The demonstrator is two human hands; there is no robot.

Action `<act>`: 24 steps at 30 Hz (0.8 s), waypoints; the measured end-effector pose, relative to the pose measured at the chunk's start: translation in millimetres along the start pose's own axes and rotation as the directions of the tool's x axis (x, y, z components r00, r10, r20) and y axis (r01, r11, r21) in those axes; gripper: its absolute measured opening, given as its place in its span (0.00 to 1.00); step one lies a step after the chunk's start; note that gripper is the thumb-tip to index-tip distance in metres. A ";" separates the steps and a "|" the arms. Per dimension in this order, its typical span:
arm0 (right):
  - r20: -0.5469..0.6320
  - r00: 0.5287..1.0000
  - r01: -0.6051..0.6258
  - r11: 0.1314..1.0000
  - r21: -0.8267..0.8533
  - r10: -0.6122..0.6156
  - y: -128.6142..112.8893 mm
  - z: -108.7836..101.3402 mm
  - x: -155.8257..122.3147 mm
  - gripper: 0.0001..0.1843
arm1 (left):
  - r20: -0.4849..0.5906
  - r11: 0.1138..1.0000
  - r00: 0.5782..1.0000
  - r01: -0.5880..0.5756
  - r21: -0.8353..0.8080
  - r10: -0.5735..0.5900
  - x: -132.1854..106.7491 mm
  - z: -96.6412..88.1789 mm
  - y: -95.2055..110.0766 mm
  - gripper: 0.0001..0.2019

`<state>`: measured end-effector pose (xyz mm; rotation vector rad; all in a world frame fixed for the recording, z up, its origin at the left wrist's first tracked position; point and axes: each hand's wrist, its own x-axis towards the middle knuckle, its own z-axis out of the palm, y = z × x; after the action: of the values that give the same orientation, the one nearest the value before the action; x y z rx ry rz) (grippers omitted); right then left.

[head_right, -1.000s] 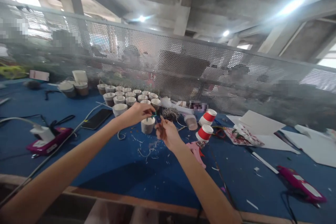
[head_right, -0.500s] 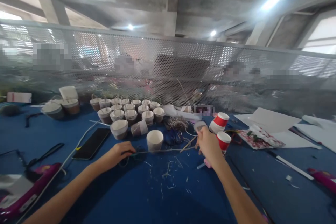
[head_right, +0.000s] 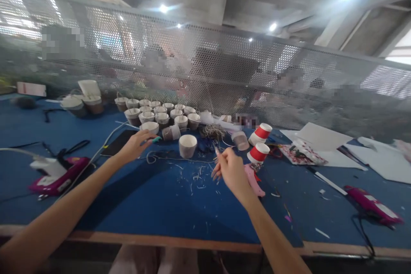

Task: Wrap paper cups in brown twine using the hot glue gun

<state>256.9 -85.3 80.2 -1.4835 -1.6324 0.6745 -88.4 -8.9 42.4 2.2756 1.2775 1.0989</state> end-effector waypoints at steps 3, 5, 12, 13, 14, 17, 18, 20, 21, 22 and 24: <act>0.163 0.985 -0.053 0.999 -0.012 0.054 -2.1 29.6 -47.1 0.18 | 0.014 0.700 0.977 0.164 -0.695 -0.215 -1.7 16.7 30.6 0.22; 0.262 0.964 -0.041 0.998 -0.042 0.051 -1.4 51.9 -70.9 0.16 | 0.122 0.587 0.976 0.207 -0.783 -0.182 -6.0 33.5 52.8 0.27; 0.353 0.930 -0.132 0.990 0.054 0.105 -4.7 84.6 -94.2 0.14 | 0.353 0.217 0.900 0.410 -0.886 -0.257 -21.4 64.0 78.5 0.11; 0.367 0.926 -0.131 0.987 0.095 0.087 -3.8 77.3 -93.1 0.15 | 0.353 0.210 0.887 0.421 -0.882 -0.297 -21.5 64.0 75.8 0.09; 0.369 0.927 -0.117 0.985 0.124 0.063 -1.4 66.8 -91.0 0.15 | 0.353 0.204 0.877 0.430 -0.880 -0.325 -21.2 63.9 72.9 0.07; 0.033 0.999 -0.023 0.995 -0.097 0.026 17.2 23.6 -77.4 0.17 | 0.395 0.194 0.856 0.472 -0.860 -0.334 -20.2 66.3 65.8 0.06; -0.131 0.991 -0.019 0.968 -0.249 -0.014 26.4 8.6 -70.7 0.17 | 0.425 0.194 0.848 0.496 -0.846 -0.316 -20.5 68.7 64.7 0.06; -0.326 0.945 -0.191 0.779 -0.598 -0.019 45.7 -16.3 -56.6 0.21 | 0.495 0.198 0.824 0.552 -0.810 -0.275 -22.5 75.3 64.5 0.09; -0.373 0.926 -0.322 0.642 -0.696 0.060 54.2 -25.1 -50.1 0.23 | 0.526 0.202 0.811 0.577 -0.792 -0.254 -24.1 78.8 65.2 0.10; -0.402 0.903 -0.417 0.530 -0.738 0.152 61.1 -31.2 -44.3 0.22 | 0.553 0.207 0.800 0.597 -0.775 -0.233 -25.8 82.0 66.2 0.12; -0.399 0.888 -0.460 0.401 -0.792 0.230 69.3 -36.6 -35.6 0.21 | 0.594 0.215 0.782 0.623 -0.752 -0.189 -28.9 86.1 68.3 0.16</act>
<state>324.6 -113.4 35.0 -2.6011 -1.5274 -0.2676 7.2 -62.4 12.2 1.0171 0.6619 0.7590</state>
